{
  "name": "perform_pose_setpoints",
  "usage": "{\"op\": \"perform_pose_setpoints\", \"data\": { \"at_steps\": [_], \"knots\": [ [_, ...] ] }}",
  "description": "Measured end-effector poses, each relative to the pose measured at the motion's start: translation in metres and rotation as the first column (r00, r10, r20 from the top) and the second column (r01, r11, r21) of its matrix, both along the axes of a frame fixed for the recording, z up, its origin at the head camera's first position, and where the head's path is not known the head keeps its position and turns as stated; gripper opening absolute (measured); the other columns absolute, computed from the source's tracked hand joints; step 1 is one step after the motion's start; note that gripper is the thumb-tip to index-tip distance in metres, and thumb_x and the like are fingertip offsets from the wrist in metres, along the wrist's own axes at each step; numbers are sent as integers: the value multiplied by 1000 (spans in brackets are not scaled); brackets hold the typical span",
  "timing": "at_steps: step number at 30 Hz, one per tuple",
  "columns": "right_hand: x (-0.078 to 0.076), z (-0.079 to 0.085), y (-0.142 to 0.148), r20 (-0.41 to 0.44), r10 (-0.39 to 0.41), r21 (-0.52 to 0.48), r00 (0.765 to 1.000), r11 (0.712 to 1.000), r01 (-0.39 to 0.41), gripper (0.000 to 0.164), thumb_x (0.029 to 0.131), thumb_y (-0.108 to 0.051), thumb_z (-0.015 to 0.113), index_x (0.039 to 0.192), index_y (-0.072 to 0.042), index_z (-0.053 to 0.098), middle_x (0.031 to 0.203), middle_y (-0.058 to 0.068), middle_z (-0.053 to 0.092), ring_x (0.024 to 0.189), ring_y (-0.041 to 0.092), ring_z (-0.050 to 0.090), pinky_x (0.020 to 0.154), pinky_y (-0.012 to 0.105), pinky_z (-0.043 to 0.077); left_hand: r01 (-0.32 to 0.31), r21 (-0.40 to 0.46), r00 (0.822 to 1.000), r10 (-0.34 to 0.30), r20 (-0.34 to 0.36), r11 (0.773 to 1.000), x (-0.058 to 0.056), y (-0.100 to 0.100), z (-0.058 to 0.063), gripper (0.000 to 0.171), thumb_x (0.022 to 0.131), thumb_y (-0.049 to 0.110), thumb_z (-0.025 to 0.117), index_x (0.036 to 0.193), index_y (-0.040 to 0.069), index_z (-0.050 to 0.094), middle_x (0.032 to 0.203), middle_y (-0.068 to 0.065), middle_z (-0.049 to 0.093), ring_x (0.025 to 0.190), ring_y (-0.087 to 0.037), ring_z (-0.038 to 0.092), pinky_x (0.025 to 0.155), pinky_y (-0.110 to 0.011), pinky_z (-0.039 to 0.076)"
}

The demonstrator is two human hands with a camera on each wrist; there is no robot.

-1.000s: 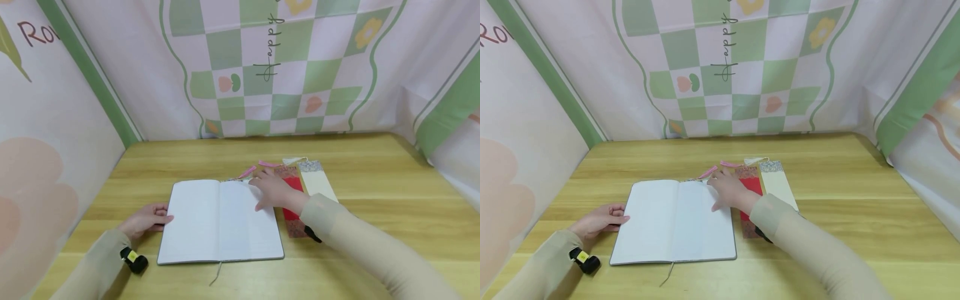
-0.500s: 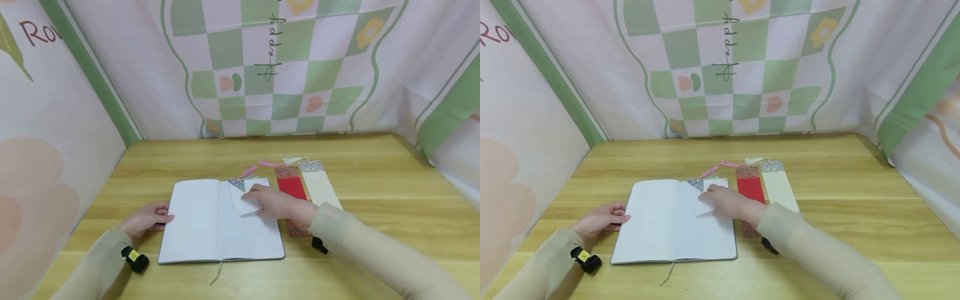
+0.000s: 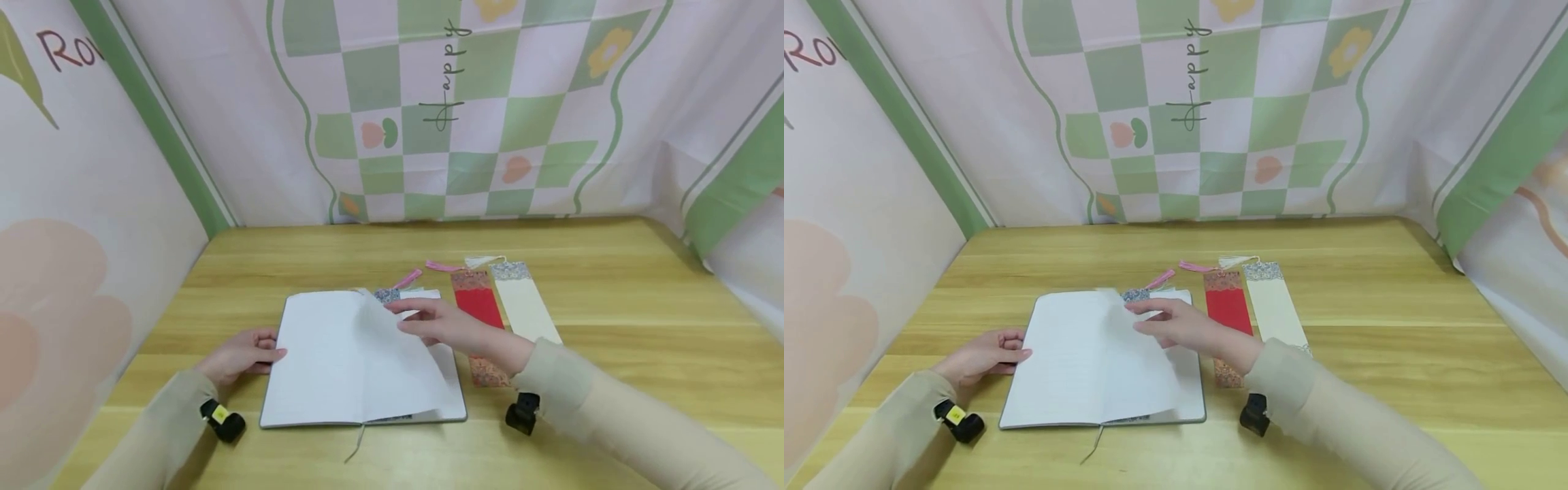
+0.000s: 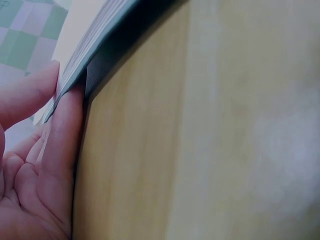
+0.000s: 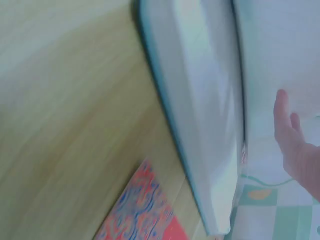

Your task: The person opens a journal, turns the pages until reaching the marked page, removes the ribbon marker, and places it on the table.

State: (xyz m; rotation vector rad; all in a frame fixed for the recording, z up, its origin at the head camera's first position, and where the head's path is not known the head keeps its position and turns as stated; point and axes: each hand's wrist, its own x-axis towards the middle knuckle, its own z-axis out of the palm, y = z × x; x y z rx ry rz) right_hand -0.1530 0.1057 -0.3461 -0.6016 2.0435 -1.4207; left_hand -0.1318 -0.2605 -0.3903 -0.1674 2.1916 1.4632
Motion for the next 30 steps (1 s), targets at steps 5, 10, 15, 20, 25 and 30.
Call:
{"op": "perform_pose_setpoints", "data": {
  "at_steps": [5, 10, 15, 20, 25, 30],
  "knots": [
    [5, 3, -12, 42, 82, -111, 996, 991, -77, 53, 98, -30, 50, 146, -15, 34, 150, 16, 31, 132, 37, 37, 99, 48, 45, 0, -5, 1000, 0, -8, 1000, 1, 0, -2, 42, 89, 13, 65, 123, -6, 49, 78, 3, 52, 74, -9, 54, 67, -22, 54],
    [12, 2, -25, -55, 151, -13, 987, 988, -152, 53, 99, -35, 46, 148, -20, 31, 151, 10, 30, 134, 32, 35, 105, 48, 38, -3, -25, 1000, 3, -5, 1000, 1, 0, -2, 46, 89, 14, 66, 126, -7, 47, 80, 2, 53, 76, -9, 54, 68, -23, 54],
    [16, -3, -39, -218, 255, 191, 942, 958, -215, 53, 98, -39, 48, 147, -24, 34, 150, 1, 34, 135, 23, 34, 110, 47, 31, -3, -19, 1000, 3, -5, 1000, 0, 0, -2, 46, 90, 13, 65, 126, -8, 45, 82, 3, 53, 75, -8, 54, 68, -22, 54],
    [17, -7, -48, -287, 383, 394, 878, 883, -257, 52, 98, -44, 44, 147, -28, 33, 154, 2, 27, 142, 24, 22, 113, 49, 24, 4, 4, 1000, -4, -9, 1000, -1, -1, -2, 51, 90, 11, 64, 130, -10, 41, 85, 3, 56, 76, -7, 56, 68, -21, 54],
    [20, -10, -54, -279, 439, 506, 854, 823, -258, 52, 98, -48, 42, 146, -30, 34, 156, 3, 24, 143, 26, 19, 114, 51, 21, 30, 51, 999, -29, -27, 998, -1, -3, -4, 44, 89, 1, 60, 126, -13, 42, 93, 0, 65, 78, -7, 60, 70, -24, 55],
    [25, -15, -59, -321, 497, 593, 806, 769, -238, 52, 95, -56, 42, 141, -32, 43, 157, 1, 21, 144, 34, 15, 110, 65, 14, 75, 89, 996, -70, -62, 993, -1, -6, -6, 46, 89, 0, 58, 128, -15, 40, 102, -3, 67, 82, -7, 62, 72, -25, 55]
  ]
}}
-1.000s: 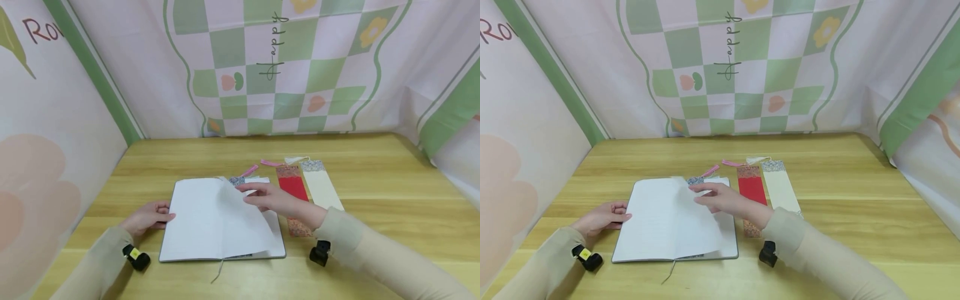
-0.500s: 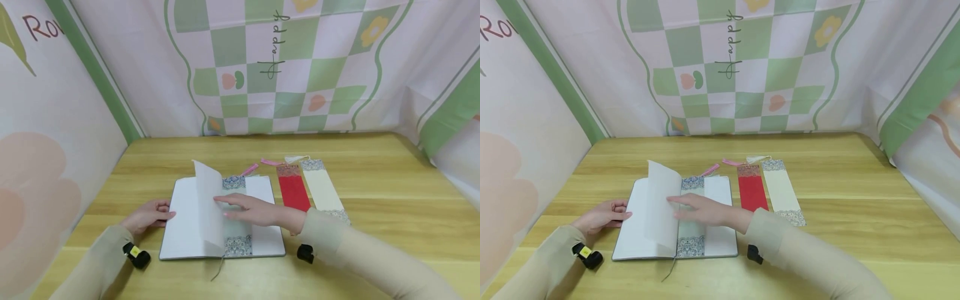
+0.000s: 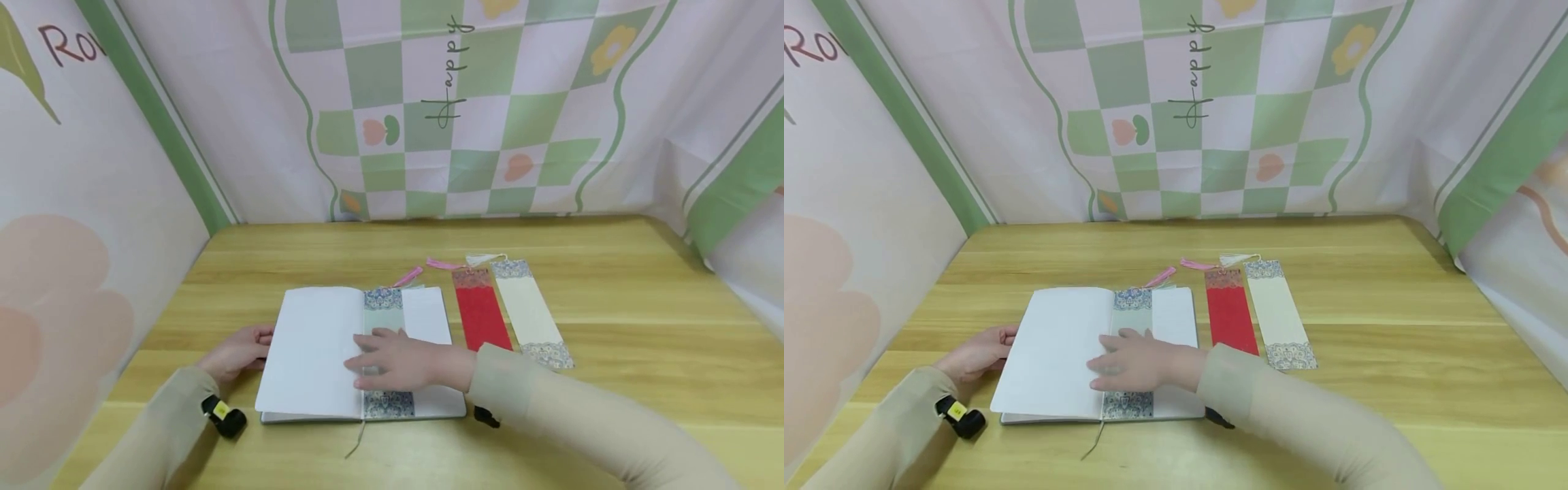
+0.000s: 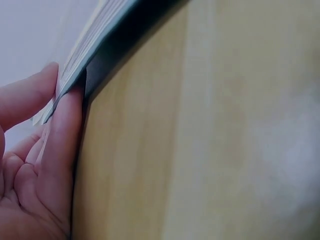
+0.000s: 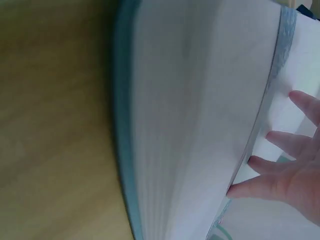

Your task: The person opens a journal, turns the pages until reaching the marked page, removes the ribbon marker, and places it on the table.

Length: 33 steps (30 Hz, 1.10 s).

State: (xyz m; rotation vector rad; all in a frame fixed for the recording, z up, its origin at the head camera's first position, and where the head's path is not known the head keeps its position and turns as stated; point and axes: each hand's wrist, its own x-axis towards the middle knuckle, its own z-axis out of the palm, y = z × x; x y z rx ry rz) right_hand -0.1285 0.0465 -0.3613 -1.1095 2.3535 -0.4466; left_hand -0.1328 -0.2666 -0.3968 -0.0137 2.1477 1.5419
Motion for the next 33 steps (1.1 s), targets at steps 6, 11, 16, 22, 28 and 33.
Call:
{"op": "perform_pose_setpoints", "data": {
  "at_steps": [6, 11, 16, 22, 28, 33],
  "knots": [
    [3, -2, -5, -72, 19, 86, 997, 996, -12, 54, 90, -59, 49, 139, -38, 43, 157, -3, 17, 144, 37, 12, 107, 69, 14, 4, 40, 1000, -4, 10, 999, -2, -2, -2, 33, 94, 5, 51, 121, -12, 45, 89, 6, 65, 80, -6, 62, 71, -24, 54],
    [4, -2, -7, -123, 47, 126, 991, 992, -31, 56, 88, -58, 54, 139, -39, 43, 157, -2, 18, 144, 37, 13, 107, 69, 17, -72, 43, 996, 69, 62, 996, -4, -3, -5, 46, 103, 23, 37, 132, -13, 38, 89, 4, 64, 80, -7, 63, 72, -26, 55],
    [5, -2, -8, -167, 73, 153, 983, 987, -47, 59, 86, -55, 59, 140, -39, 42, 157, -1, 18, 143, 38, 15, 105, 69, 21, -70, -3, 995, 70, 74, 998, -3, -1, -2, 51, 97, 27, 53, 129, -11, 40, 92, 2, 63, 83, -9, 62, 74, -26, 55],
    [5, -1, -9, -185, 91, 169, 979, 984, -60, 60, 85, -53, 62, 140, -40, 41, 157, -1, 19, 143, 37, 17, 104, 68, 24, -68, -70, 995, 73, 63, 995, -1, 2, 2, 40, 91, 15, 63, 120, -5, 45, 80, 5, 53, 75, -7, 55, 66, -21, 53],
    [-2, 4, -5, -133, 43, 96, 990, 995, -31, 64, 85, -49, 65, 142, -32, 42, 155, 3, 24, 141, 35, 23, 108, 60, 27, -83, -109, 994, 90, 59, 991, -1, 3, 0, 44, 92, 16, 62, 125, -6, 44, 81, 3, 53, 76, -8, 54, 67, -21, 53],
    [-17, 11, 1, -159, -209, -83, 965, 977, 198, 66, 82, -38, 72, 139, -14, 47, 145, 9, 43, 135, 31, 38, 108, 49, 35, -86, -108, 994, 91, 51, 991, -2, 4, 1, 39, 92, 16, 63, 121, -5, 46, 80, 4, 52, 76, -8, 53, 67, -20, 53]
  ]
}}
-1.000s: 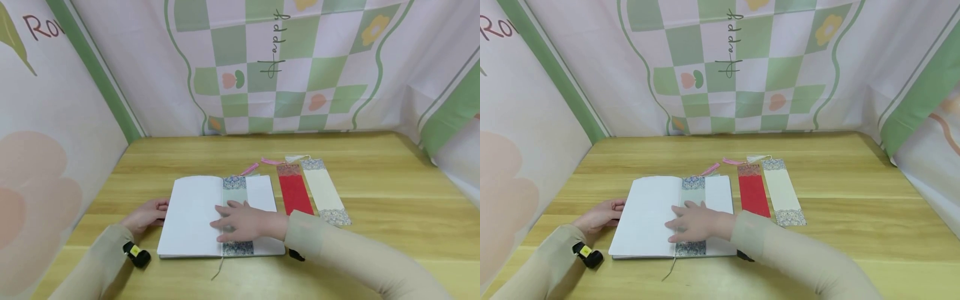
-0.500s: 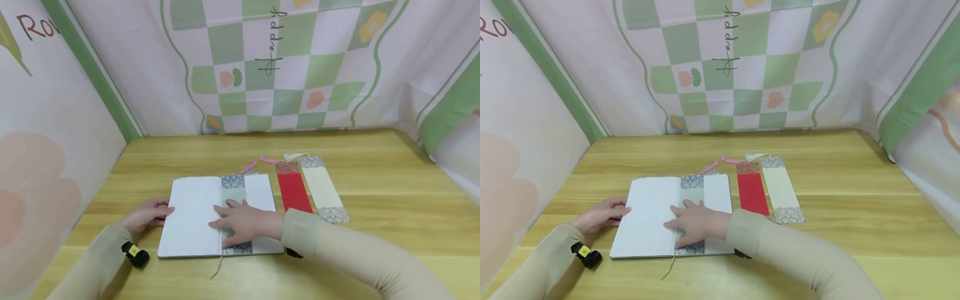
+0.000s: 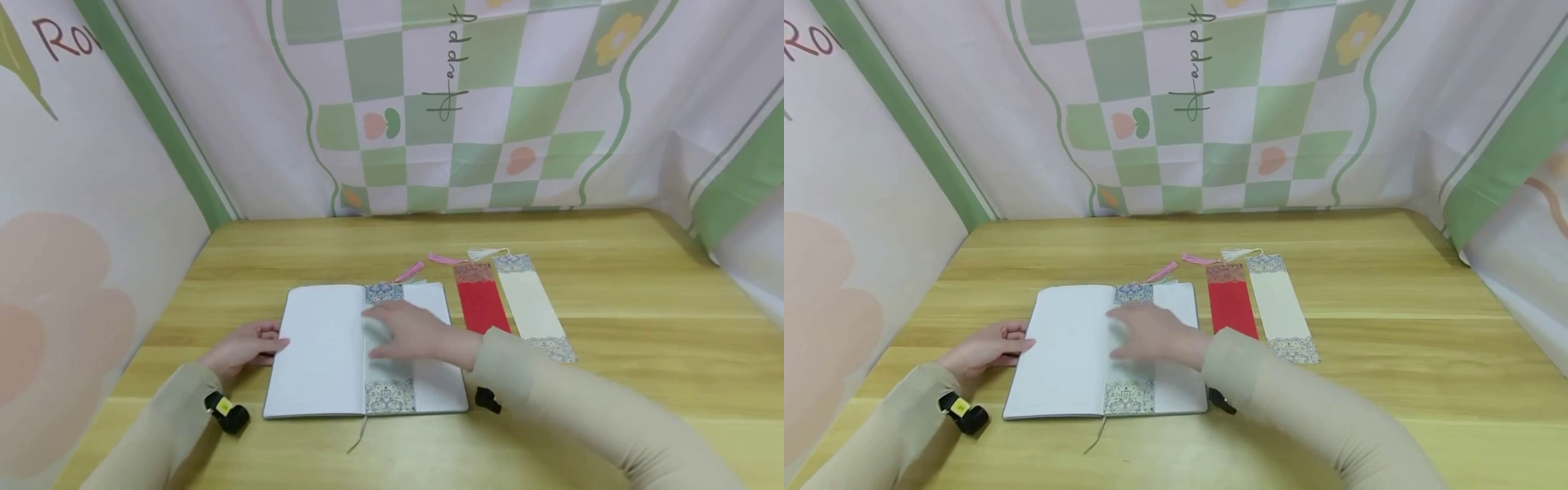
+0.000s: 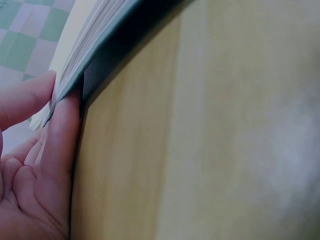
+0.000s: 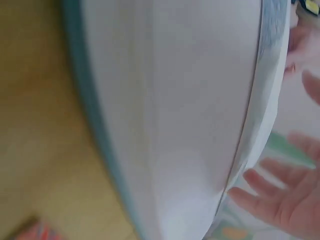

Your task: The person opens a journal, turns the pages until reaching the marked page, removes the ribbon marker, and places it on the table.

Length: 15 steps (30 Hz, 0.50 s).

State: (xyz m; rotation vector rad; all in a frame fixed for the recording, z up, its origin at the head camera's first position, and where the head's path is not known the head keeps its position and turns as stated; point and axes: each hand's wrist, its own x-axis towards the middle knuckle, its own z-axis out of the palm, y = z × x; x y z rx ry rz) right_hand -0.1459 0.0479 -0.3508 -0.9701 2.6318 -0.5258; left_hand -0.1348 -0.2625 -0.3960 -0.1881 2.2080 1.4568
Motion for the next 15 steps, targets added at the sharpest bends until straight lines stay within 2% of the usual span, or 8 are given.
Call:
{"op": "perform_pose_setpoints", "data": {
  "at_steps": [4, 9, 12, 15],
  "knots": [
    [-15, 1, 11, -6, -171, -50, 985, 984, 170, 73, 78, -35, 76, 138, -8, 46, 141, 13, 47, 131, 35, 41, 106, 50, 36, 7, 15, 1000, -7, -3, 1000, 0, 0, 2, 36, 92, 15, 62, 118, -4, 46, 79, 5, 50, 74, -6, 51, 65, -19, 52],
    [-29, -1, 24, 120, -275, -95, 954, 953, 287, 84, 76, -32, 79, 142, -4, 38, 142, 20, 43, 130, 39, 41, 105, 52, 37, 28, 29, 1000, -27, -9, 999, 0, 1, 4, 22, 92, 14, 61, 104, 2, 47, 75, 5, 43, 69, -5, 47, 62, -18, 50],
    [-35, -3, 29, 259, -343, -134, 903, 913, 385, 87, 74, -28, 81, 144, -5, 34, 138, 23, 45, 125, 38, 46, 96, 46, 47, 48, 32, 999, -48, -15, 998, 1, 1, 6, 18, 93, 14, 60, 97, 6, 45, 74, 6, 40, 68, -5, 45, 61, -18, 50],
    [-39, -5, 29, 406, -406, -146, 818, 855, 497, 89, 73, -24, 82, 146, -11, 32, 136, 24, 46, 117, 36, 52, 78, 37, 56, 50, 33, 999, -50, -14, 998, 1, 1, 6, 18, 93, 14, 60, 96, 6, 45, 73, 6, 40, 67, -4, 45, 61, -18, 50]
  ]
}}
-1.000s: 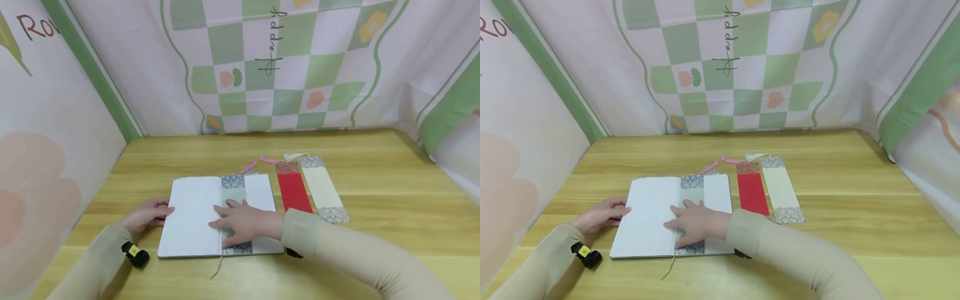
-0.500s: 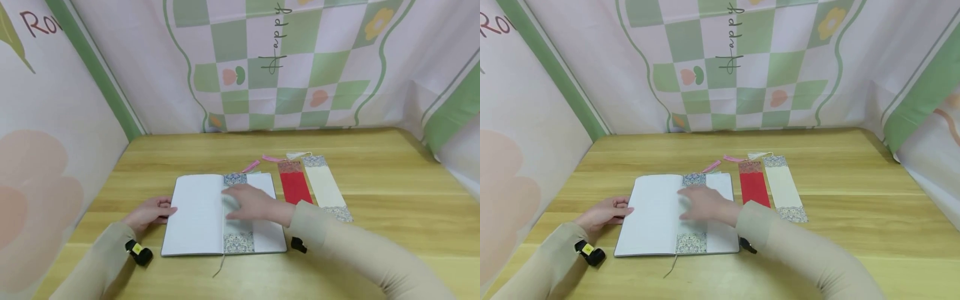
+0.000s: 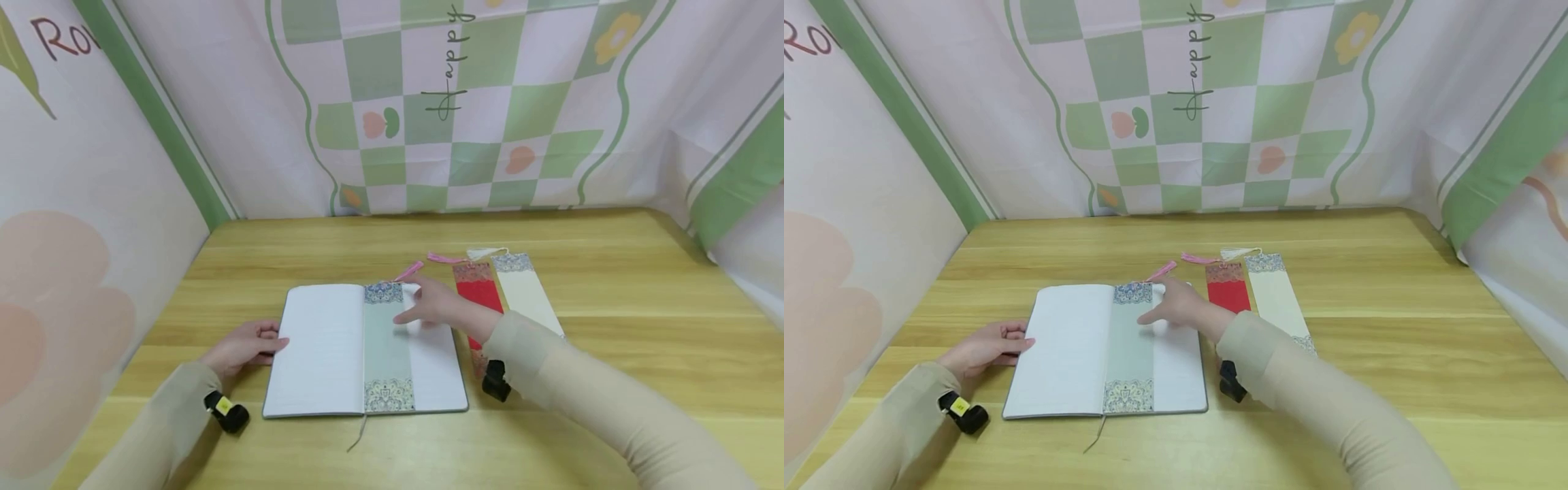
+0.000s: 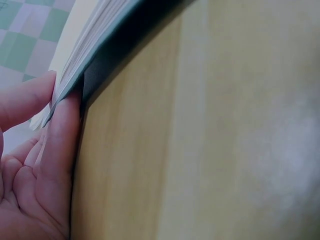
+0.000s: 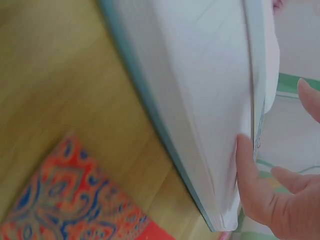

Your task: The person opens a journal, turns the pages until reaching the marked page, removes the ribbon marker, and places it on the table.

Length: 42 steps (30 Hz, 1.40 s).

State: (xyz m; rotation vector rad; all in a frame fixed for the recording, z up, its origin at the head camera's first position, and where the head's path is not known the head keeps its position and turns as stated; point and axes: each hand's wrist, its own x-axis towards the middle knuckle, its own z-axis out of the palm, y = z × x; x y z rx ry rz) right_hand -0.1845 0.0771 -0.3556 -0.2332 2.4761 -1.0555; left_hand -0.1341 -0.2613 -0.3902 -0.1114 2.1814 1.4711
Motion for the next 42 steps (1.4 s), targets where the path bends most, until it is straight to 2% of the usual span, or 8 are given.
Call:
{"op": "perform_pose_setpoints", "data": {
  "at_steps": [2, 4, 7, 9, 12, 24, 34, 42],
  "knots": [
    [0, -2, -2, 81, -50, -50, 995, 997, 54, 92, 73, -22, 83, 147, -14, 29, 137, 24, 43, 113, 33, 54, 68, 30, 56, 1, -1, 1000, -1, 2, 1000, 0, 0, -1, 18, 93, 14, 60, 96, 6, 45, 73, 6, 40, 67, -5, 45, 61, -18, 50],
    [1, -5, -7, 114, -64, -80, 991, 994, 74, 95, 71, -21, 84, 148, -14, 27, 139, 25, 41, 110, 32, 55, 67, 29, 56, -6, -6, 1000, 6, 6, 1000, -1, 0, -2, 18, 92, 14, 61, 96, 6, 45, 73, 6, 40, 68, -5, 45, 62, -18, 50],
    [6, -9, -15, 63, -54, -55, 997, 997, 58, 102, 67, -25, 87, 148, -12, 26, 141, 26, 38, 119, 34, 49, 82, 36, 54, -16, -15, 1000, 16, 8, 1000, -1, -1, -3, 18, 92, 15, 61, 95, 7, 45, 73, 5, 40, 69, -6, 45, 62, -18, 50],
    [8, -11, -21, 2, -46, -12, 999, 999, 46, 107, 63, -29, 89, 147, -11, 26, 143, 27, 35, 126, 37, 43, 94, 43, 47, -19, -17, 1000, 20, 9, 1000, -1, -1, -3, 18, 92, 14, 61, 94, 7, 45, 72, 5, 39, 69, -6, 45, 63, -19, 50],
    [11, -15, -27, -76, -37, 59, 996, 997, 41, 112, 58, -34, 91, 147, -10, 27, 142, 30, 34, 128, 43, 38, 104, 51, 38, -20, -16, 1000, 20, 5, 1000, -1, -1, -3, 18, 92, 14, 61, 94, 7, 45, 72, 5, 40, 70, -7, 46, 63, -19, 51],
    [20, -16, -48, -137, -46, 162, 989, 984, 68, 120, 54, -36, 91, 149, -18, 21, 134, 28, 44, 120, 44, 46, 93, 53, 45, -19, -31, 1000, 19, 4, 999, -2, -2, -3, 19, 92, 15, 61, 98, 5, 46, 74, 5, 41, 71, -7, 46, 63, -19, 51],
    [24, -17, -56, -162, -71, 183, 984, 978, 101, 123, 52, -39, 92, 149, -22, 19, 132, 29, 42, 120, 42, 45, 83, 47, 49, -30, -35, 999, 30, 11, 999, 0, -1, -3, 43, 93, 14, 61, 124, -7, 41, 81, 4, 46, 74, -7, 49, 65, -20, 52],
    [28, -17, -62, -177, -87, 200, 980, 972, 122, 125, 48, -43, 93, 149, -24, 20, 130, 30, 39, 114, 39, 46, 76, 43, 49, -23, -31, 1000, 23, 8, 999, -1, -2, -5, 31, 92, 15, 61, 113, -2, 46, 77, 4, 45, 72, -7, 48, 64, -19, 52]
  ]
}}
